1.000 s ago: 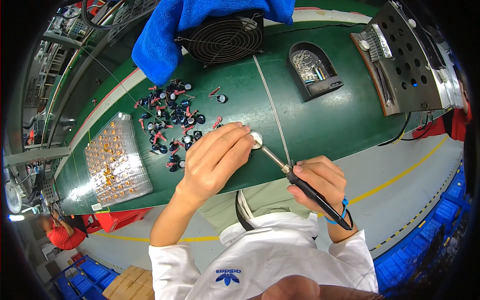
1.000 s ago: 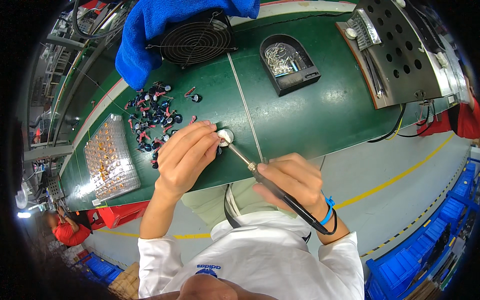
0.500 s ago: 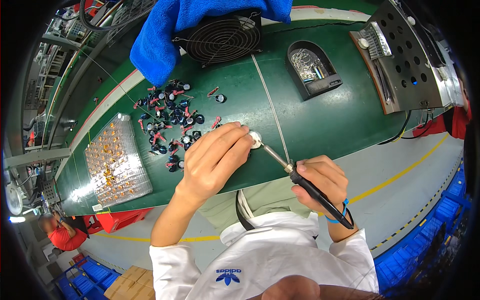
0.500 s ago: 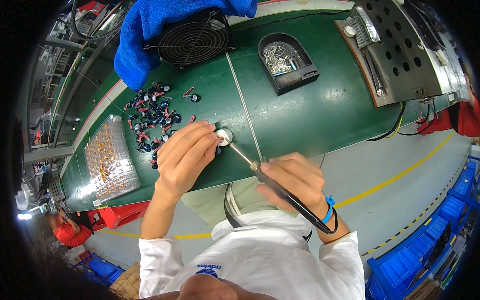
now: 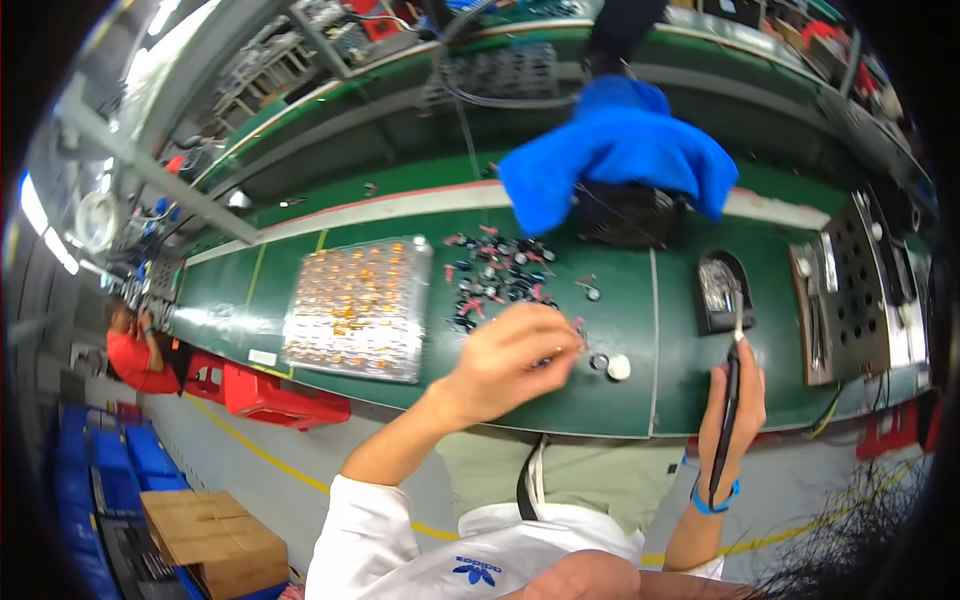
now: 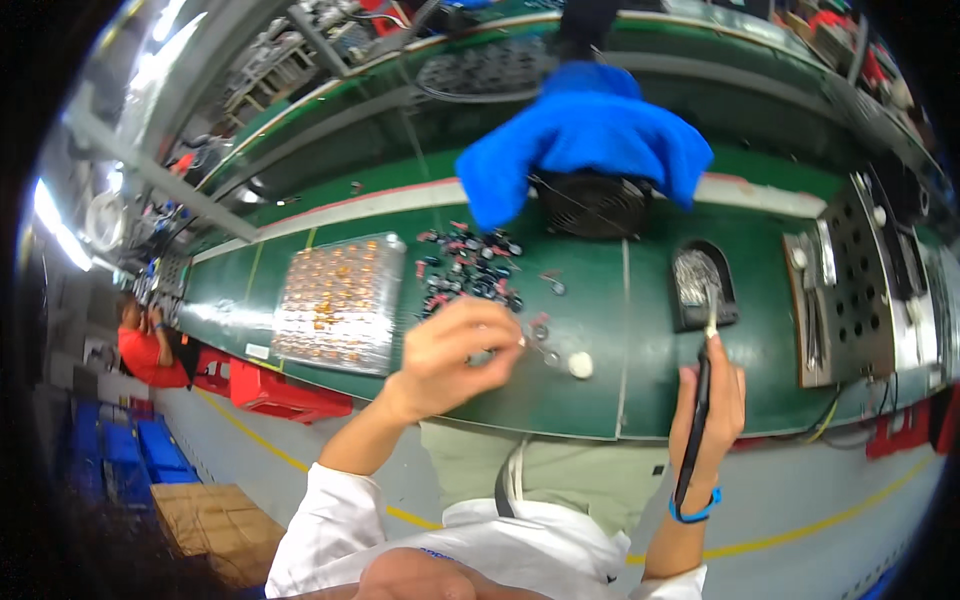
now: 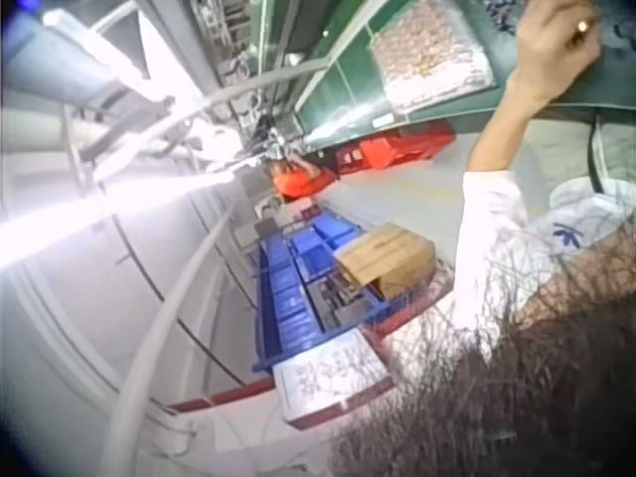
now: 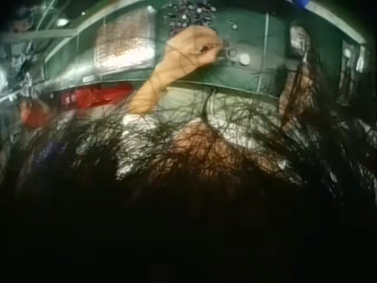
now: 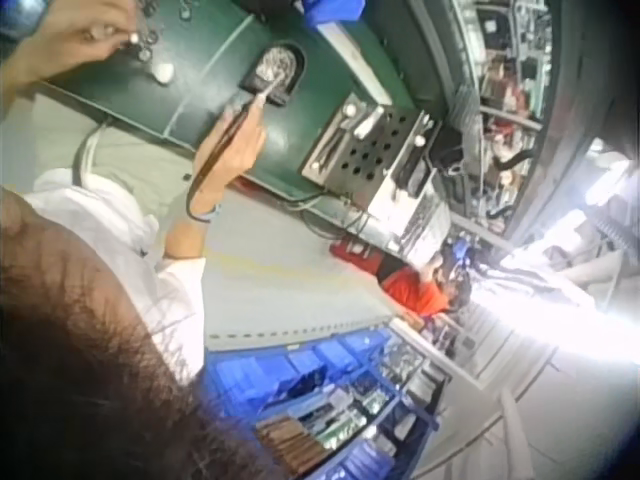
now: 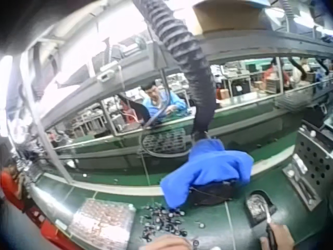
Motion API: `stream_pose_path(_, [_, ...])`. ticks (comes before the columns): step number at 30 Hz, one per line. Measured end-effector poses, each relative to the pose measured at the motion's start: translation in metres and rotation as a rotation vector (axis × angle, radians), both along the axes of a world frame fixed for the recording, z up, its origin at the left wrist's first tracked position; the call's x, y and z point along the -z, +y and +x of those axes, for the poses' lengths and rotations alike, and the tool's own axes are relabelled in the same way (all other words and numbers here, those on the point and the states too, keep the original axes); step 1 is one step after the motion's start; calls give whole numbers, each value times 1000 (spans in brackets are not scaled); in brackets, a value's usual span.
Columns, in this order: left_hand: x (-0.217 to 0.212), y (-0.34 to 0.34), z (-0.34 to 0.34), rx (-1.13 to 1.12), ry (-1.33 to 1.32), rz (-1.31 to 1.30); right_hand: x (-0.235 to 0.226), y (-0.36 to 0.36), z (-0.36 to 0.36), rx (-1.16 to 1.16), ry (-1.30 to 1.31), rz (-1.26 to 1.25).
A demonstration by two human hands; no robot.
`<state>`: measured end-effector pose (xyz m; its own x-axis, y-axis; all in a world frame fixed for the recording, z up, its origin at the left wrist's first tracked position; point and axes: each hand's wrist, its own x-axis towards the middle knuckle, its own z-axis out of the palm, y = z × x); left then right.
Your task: Soldering electronic components onto small circular circuit boards at an assembly station.
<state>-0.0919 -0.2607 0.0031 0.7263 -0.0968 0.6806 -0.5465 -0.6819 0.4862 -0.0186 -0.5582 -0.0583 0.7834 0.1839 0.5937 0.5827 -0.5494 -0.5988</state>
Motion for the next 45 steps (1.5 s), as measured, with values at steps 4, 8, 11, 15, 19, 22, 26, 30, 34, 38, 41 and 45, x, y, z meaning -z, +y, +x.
stream_pose_path(4, [-26,86,1,-309,99,-15,14,16,-8,-130,31,240])
stream_pose_path(8, [-19,187,59,-492,173,75,19,29,-8,-241,26,300])
stream_pose_path(11, [8,226,105,-599,81,406,24,36,-7,-281,28,295])
stream_pose_path(15, [36,196,154,-563,361,302,26,38,-8,-276,26,249])
stream_pose_path(19, [49,189,180,-615,487,232,23,38,-14,-290,51,259])
stream_pose_path(22, [47,190,172,-533,277,141,22,34,-16,-289,74,245])
stream_pose_path(26, [-12,154,105,-480,270,82,22,30,-14,-350,-39,285])
stream_pose_path(30, [-25,102,27,-446,249,-163,9,41,-19,-431,-74,258])
stream_pose_path(34, [3,16,-6,-230,137,-87,-1,54,-21,-470,-101,198])
stream_pose_path(38, [21,-21,-11,-198,-14,-98,14,58,-22,-459,-94,213])
stream_pose_path(41, [25,2,-3,-341,-25,-143,15,53,-23,-414,-90,218])
stream_pose_path(45, [19,30,-17,-508,45,-15,4,59,-24,-382,-132,198])
